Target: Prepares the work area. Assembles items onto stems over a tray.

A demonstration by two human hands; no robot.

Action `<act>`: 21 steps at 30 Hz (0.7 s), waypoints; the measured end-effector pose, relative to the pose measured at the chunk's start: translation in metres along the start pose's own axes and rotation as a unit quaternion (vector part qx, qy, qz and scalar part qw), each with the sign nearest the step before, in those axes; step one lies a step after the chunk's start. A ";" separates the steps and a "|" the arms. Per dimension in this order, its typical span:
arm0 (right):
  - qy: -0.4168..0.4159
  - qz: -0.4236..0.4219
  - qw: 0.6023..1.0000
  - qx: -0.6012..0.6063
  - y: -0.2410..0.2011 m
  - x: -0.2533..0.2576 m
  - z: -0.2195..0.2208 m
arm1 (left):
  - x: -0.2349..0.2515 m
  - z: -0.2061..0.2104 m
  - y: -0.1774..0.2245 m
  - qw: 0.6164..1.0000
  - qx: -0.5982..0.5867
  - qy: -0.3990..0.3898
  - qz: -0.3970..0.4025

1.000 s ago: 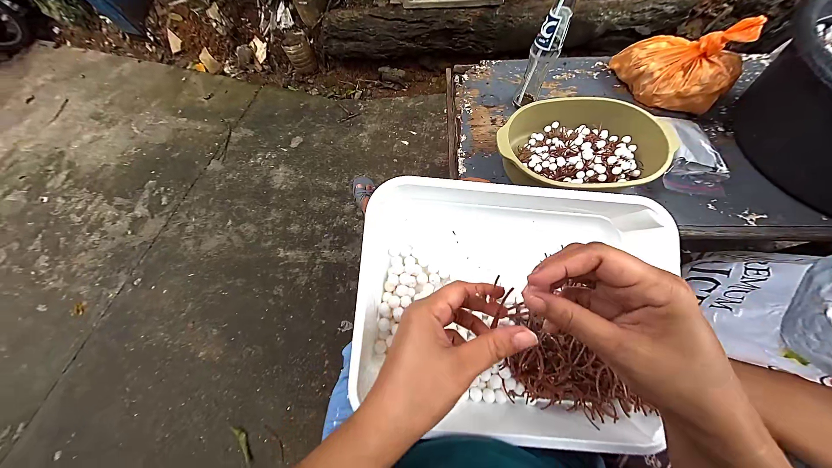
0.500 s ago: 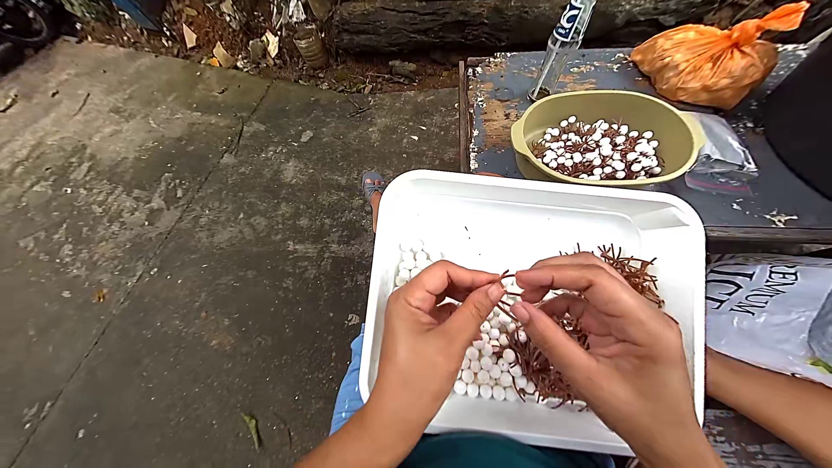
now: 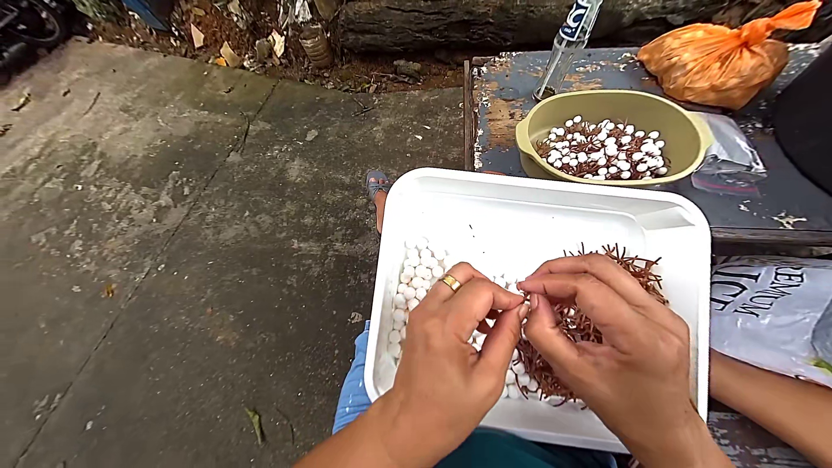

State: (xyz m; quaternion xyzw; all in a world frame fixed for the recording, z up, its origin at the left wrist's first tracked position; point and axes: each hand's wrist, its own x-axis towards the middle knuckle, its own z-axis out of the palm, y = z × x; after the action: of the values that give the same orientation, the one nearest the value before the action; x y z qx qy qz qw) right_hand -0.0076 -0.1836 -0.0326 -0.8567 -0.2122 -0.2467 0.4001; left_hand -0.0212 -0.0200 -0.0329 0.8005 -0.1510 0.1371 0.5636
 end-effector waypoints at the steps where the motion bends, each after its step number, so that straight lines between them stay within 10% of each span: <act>1: 0.000 -0.002 1.000 -0.007 0.001 0.001 0.000 | 0.000 0.001 0.000 1.000 0.004 0.001 -0.005; 16: -0.032 0.174 0.955 -0.236 0.051 0.037 -0.058 | -0.005 -0.001 -0.001 0.990 -0.096 0.018 -0.100; 21: -0.116 0.050 0.991 0.053 0.024 0.028 -0.039 | -0.005 -0.001 -0.004 0.994 -0.077 0.023 -0.079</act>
State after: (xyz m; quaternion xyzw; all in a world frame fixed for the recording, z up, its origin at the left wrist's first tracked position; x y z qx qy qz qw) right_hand 0.0186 -0.2241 -0.0080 -0.8669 -0.2263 -0.1140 0.4292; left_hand -0.0245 -0.0169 -0.0378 0.7606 -0.0845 0.0990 0.6360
